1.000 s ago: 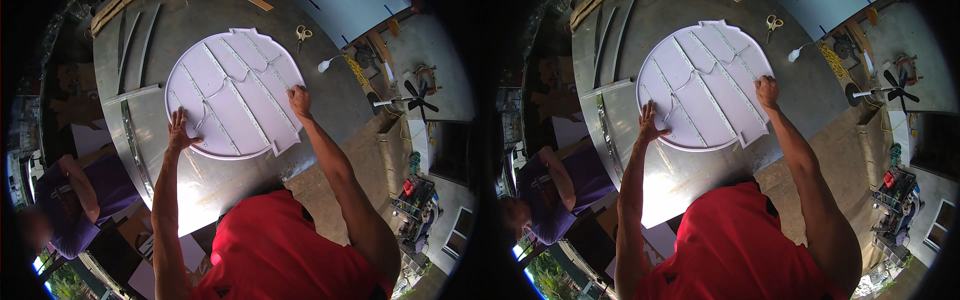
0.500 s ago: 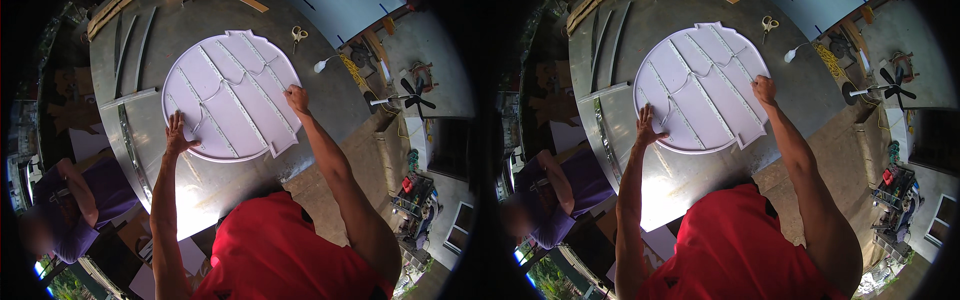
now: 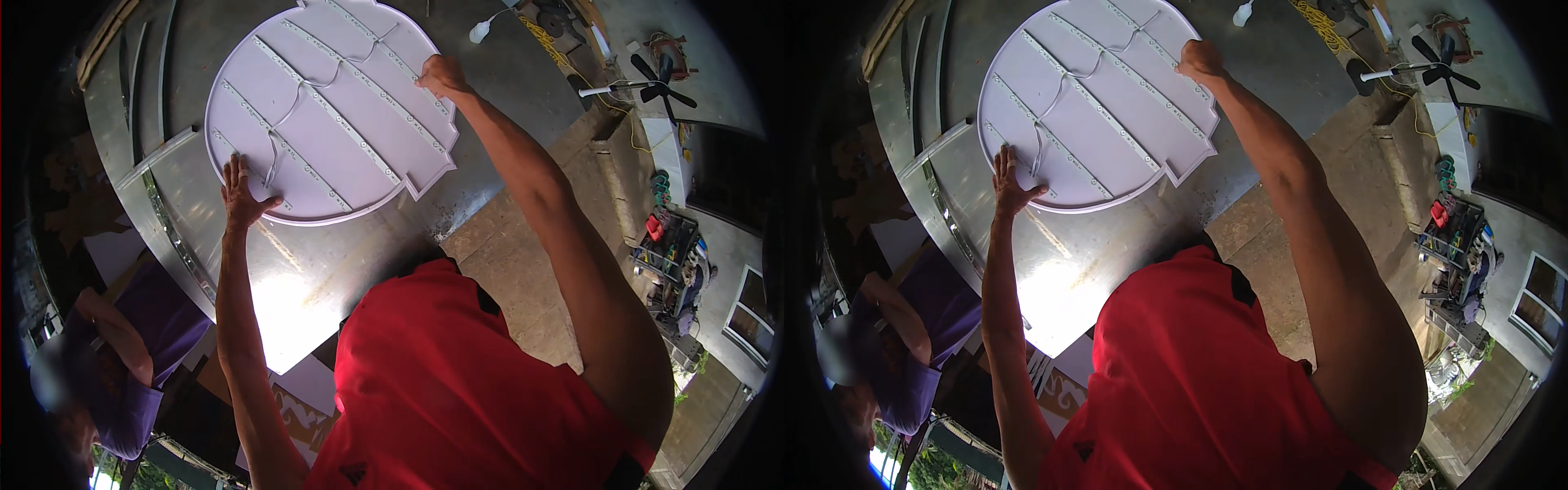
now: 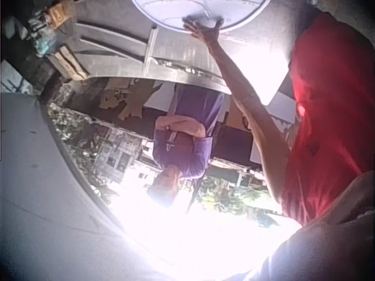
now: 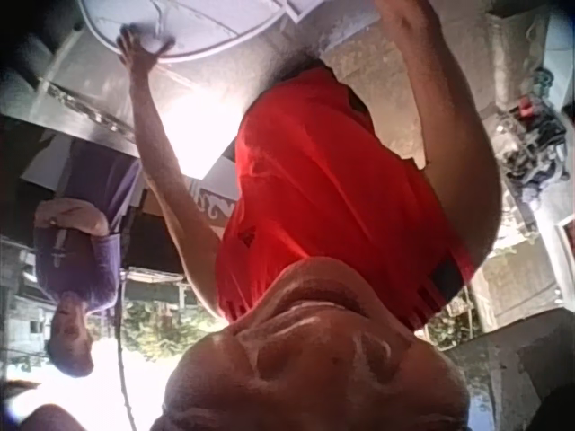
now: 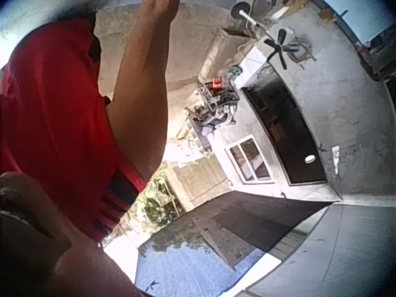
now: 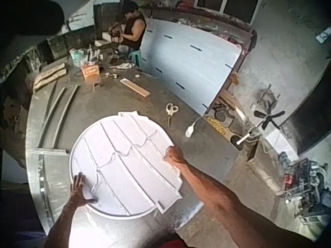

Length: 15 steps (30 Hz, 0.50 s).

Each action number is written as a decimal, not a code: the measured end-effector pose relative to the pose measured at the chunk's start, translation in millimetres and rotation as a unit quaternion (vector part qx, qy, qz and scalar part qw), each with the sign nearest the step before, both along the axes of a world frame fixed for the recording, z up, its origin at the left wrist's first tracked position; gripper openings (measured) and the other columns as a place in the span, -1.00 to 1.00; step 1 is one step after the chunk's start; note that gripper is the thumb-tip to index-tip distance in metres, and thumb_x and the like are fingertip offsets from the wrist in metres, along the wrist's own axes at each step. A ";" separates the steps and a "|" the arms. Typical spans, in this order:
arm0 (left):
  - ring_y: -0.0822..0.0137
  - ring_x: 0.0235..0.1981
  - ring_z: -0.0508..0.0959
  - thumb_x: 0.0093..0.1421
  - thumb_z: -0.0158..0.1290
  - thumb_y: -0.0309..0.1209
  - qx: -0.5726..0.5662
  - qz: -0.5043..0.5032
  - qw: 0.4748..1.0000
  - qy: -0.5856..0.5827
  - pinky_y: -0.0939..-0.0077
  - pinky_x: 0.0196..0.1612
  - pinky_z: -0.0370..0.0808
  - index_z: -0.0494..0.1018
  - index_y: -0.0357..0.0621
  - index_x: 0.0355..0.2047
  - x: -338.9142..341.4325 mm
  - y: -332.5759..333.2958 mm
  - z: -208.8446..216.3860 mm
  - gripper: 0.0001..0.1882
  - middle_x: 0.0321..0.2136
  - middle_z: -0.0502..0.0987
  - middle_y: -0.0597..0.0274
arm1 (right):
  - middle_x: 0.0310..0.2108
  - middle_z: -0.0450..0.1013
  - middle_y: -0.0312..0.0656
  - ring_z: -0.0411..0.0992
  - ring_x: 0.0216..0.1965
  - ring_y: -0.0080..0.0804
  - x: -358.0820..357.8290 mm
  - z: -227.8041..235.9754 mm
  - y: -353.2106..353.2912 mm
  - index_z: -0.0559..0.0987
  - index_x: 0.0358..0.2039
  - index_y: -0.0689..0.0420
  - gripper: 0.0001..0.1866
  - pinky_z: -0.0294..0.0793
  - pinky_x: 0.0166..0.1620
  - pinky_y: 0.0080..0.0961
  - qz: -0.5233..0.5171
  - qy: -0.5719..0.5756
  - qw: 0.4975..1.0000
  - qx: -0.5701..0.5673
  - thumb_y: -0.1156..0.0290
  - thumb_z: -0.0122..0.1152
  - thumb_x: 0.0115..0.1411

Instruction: The person arranges LED strips on a white circular base, using metal bars as guides. They use scissors to cut the LED strips to size and then place them onto the fixture. The person also handles a roll of tape and adjusts the position of the metal bars.

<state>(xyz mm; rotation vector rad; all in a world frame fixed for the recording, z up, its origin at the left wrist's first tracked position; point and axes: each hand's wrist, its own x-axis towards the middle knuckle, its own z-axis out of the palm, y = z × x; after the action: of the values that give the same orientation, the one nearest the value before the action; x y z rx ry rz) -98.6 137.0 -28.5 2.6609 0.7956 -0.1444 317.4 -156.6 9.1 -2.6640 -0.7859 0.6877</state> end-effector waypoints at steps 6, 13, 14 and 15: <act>0.00 0.48 -0.19 -0.43 0.53 -0.02 -0.001 -0.007 1.000 -0.008 -0.21 0.38 -0.06 -0.12 -0.06 0.46 1.6 -0.3 1.2 0.49 0.48 -0.17 0.13 | -0.64 0.55 -0.11 0.54 -0.68 -0.39 3.1 -5.7 -3.8 0.65 -0.46 0.25 -0.77 0.58 -0.49 -0.48 -0.010 -0.007 1.000 0.002 0.33 0.45 0.04; 0.03 0.49 -0.22 -0.45 0.54 -0.03 -0.022 0.008 1.000 0.004 -0.26 0.39 -0.08 -0.14 -0.01 0.46 -3.3 -5.2 -0.4 0.51 0.49 -0.19 0.16 | -0.62 0.55 -0.05 0.53 -0.65 -0.27 -0.4 -17.2 -5.9 0.65 -0.51 0.23 -0.80 0.56 -0.38 -0.38 0.021 -0.072 0.997 0.034 0.37 0.46 -0.01; 0.03 0.49 -0.23 -0.45 0.55 -0.03 -0.023 0.014 1.000 0.009 -0.27 0.39 -0.09 -0.14 0.00 0.46 2.8 -4.8 6.2 0.51 0.49 -0.20 0.17 | -0.59 0.56 -0.03 0.55 -0.59 -0.23 2.3 -19.6 -9.1 0.64 -0.51 0.22 -0.79 0.55 -0.35 -0.34 0.018 -0.074 0.995 0.058 0.36 0.47 -0.03; 0.04 0.49 -0.23 -0.46 0.55 -0.03 -0.025 0.015 1.000 0.008 -0.28 0.38 -0.09 -0.15 0.01 0.46 6.3 -3.8 9.3 0.52 0.49 -0.20 0.17 | -0.55 0.56 -0.01 0.57 -0.52 -0.19 3.9 -24.1 -16.7 0.64 -0.52 0.22 -0.79 0.54 -0.32 -0.29 0.015 -0.074 0.994 0.081 0.35 0.48 -0.05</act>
<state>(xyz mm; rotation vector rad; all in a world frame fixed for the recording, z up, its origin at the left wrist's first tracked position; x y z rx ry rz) -92.2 133.3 -19.2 2.6030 0.8251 -0.1771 321.3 -173.3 -15.0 -2.5825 -0.8808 0.4172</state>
